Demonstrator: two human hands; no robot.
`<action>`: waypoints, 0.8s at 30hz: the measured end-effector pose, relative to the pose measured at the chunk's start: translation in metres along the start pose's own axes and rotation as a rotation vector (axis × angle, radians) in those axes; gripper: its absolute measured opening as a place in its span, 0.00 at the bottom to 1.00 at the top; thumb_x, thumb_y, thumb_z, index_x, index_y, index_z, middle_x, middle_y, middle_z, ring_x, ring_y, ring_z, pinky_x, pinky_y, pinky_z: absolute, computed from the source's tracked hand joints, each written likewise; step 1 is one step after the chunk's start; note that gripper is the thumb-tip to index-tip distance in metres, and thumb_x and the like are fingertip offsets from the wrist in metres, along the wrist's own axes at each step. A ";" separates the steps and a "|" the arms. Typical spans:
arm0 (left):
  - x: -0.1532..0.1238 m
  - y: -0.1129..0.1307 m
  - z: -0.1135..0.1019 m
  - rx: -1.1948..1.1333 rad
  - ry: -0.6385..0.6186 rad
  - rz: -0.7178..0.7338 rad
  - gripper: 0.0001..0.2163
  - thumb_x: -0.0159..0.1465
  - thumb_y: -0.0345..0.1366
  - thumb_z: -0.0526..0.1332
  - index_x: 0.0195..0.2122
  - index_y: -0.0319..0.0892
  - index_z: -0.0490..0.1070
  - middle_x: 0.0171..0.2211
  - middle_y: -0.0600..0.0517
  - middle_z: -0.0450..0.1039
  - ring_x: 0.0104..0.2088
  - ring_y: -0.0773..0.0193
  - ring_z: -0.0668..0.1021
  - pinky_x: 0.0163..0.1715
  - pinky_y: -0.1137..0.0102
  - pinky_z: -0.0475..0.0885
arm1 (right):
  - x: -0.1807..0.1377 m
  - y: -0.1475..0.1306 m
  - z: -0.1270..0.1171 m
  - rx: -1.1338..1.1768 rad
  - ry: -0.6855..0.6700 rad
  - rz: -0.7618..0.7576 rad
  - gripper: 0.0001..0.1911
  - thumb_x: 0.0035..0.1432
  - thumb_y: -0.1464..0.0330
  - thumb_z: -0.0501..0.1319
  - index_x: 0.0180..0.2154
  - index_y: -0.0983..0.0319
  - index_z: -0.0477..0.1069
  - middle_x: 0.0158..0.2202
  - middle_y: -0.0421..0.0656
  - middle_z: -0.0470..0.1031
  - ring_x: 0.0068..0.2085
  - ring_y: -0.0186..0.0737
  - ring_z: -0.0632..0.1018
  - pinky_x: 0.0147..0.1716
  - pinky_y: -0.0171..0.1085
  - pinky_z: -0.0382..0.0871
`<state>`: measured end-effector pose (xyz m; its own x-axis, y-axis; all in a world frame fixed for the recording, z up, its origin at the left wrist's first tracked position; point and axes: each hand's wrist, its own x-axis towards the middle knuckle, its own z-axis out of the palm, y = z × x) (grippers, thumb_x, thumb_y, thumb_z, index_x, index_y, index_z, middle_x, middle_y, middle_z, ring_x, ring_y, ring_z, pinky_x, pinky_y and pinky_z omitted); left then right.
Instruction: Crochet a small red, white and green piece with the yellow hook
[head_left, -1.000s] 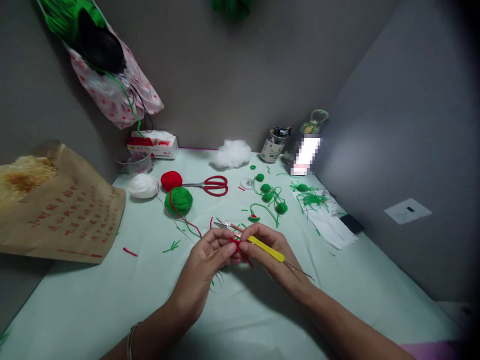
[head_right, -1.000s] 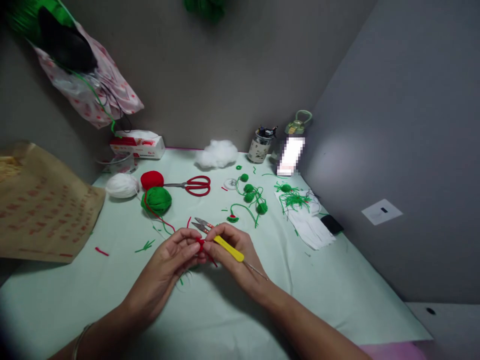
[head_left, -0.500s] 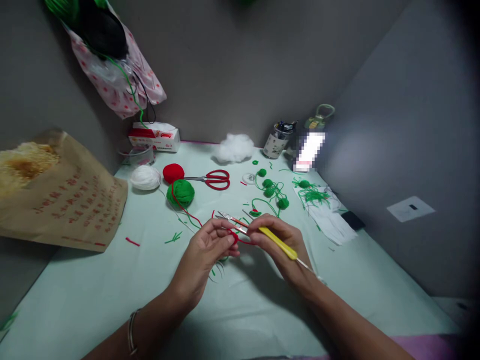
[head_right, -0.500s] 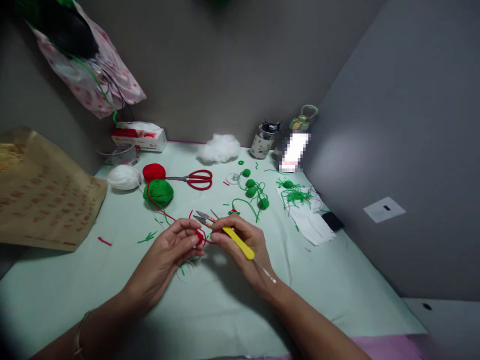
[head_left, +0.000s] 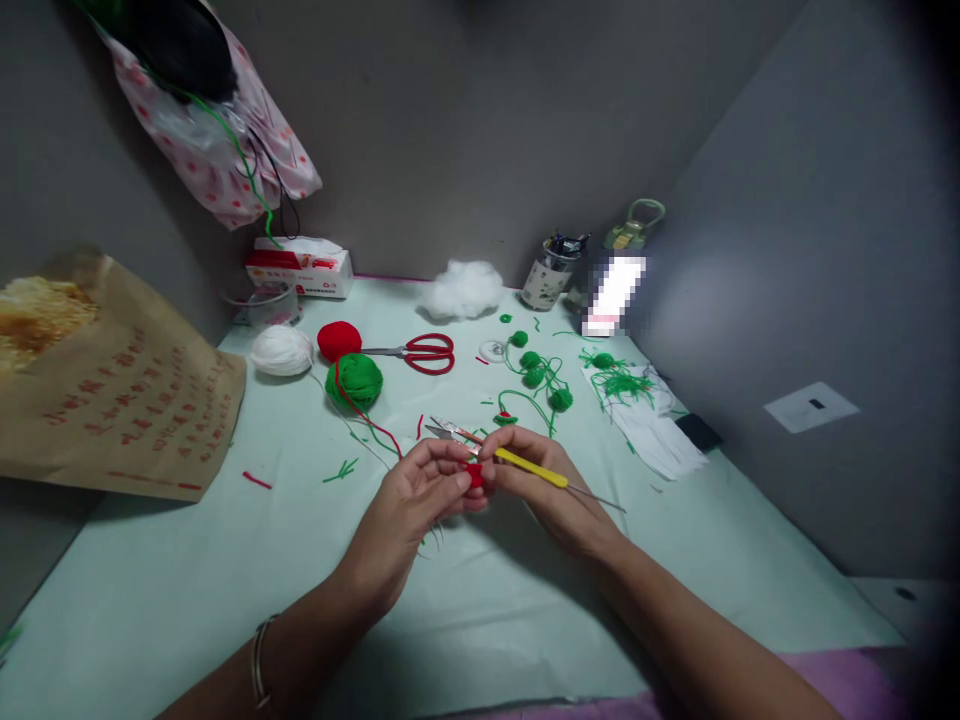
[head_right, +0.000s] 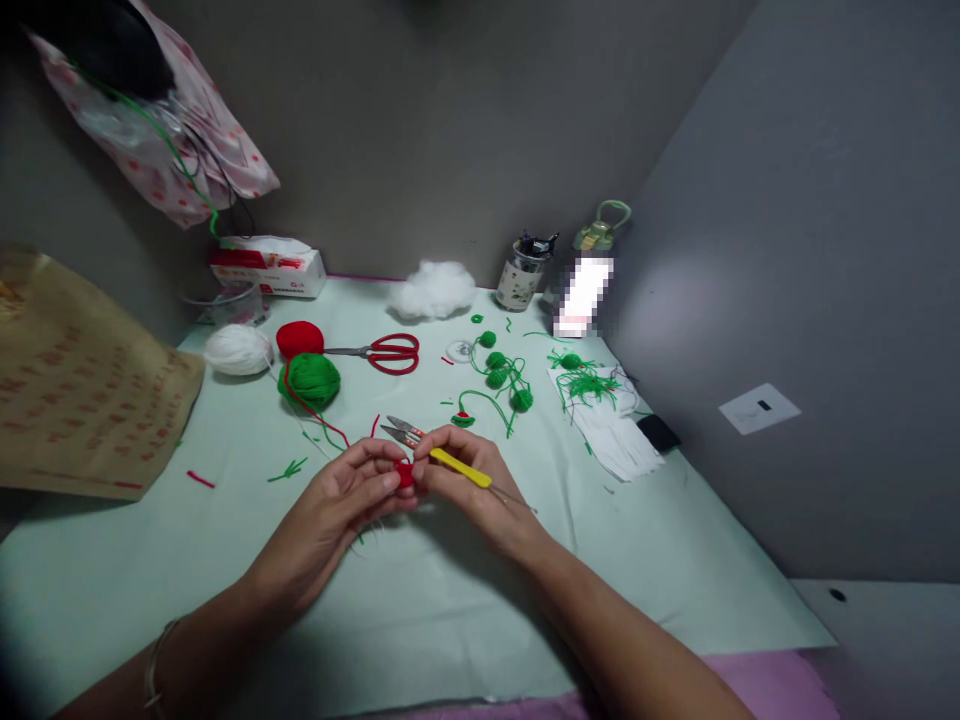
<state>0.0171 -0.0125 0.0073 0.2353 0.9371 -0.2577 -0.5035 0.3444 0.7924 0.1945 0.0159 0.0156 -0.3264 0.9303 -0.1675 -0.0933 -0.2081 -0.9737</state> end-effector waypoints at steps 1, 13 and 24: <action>0.000 0.000 0.000 -0.004 -0.002 -0.010 0.11 0.60 0.37 0.75 0.40 0.41 0.76 0.36 0.52 0.82 0.37 0.64 0.83 0.44 0.68 0.79 | 0.002 0.001 -0.001 0.058 -0.014 0.026 0.12 0.53 0.63 0.75 0.35 0.60 0.77 0.30 0.38 0.76 0.31 0.33 0.74 0.34 0.34 0.67; 0.002 -0.001 0.000 -0.020 0.050 -0.018 0.15 0.58 0.37 0.76 0.42 0.41 0.75 0.35 0.52 0.82 0.36 0.63 0.85 0.44 0.67 0.80 | 0.005 0.003 0.003 0.261 -0.019 0.167 0.13 0.49 0.66 0.77 0.32 0.63 0.77 0.28 0.38 0.77 0.29 0.32 0.75 0.33 0.33 0.68; 0.001 0.003 0.000 -0.060 0.031 -0.031 0.10 0.60 0.35 0.74 0.40 0.42 0.76 0.34 0.53 0.82 0.36 0.65 0.83 0.43 0.69 0.79 | -0.002 0.000 -0.005 0.078 -0.015 -0.088 0.10 0.61 0.62 0.72 0.42 0.59 0.78 0.35 0.41 0.81 0.35 0.35 0.79 0.38 0.35 0.73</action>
<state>0.0154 -0.0103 0.0093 0.2261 0.9271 -0.2990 -0.5457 0.3748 0.7495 0.1994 0.0159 0.0153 -0.3278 0.9414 -0.0792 -0.1946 -0.1494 -0.9694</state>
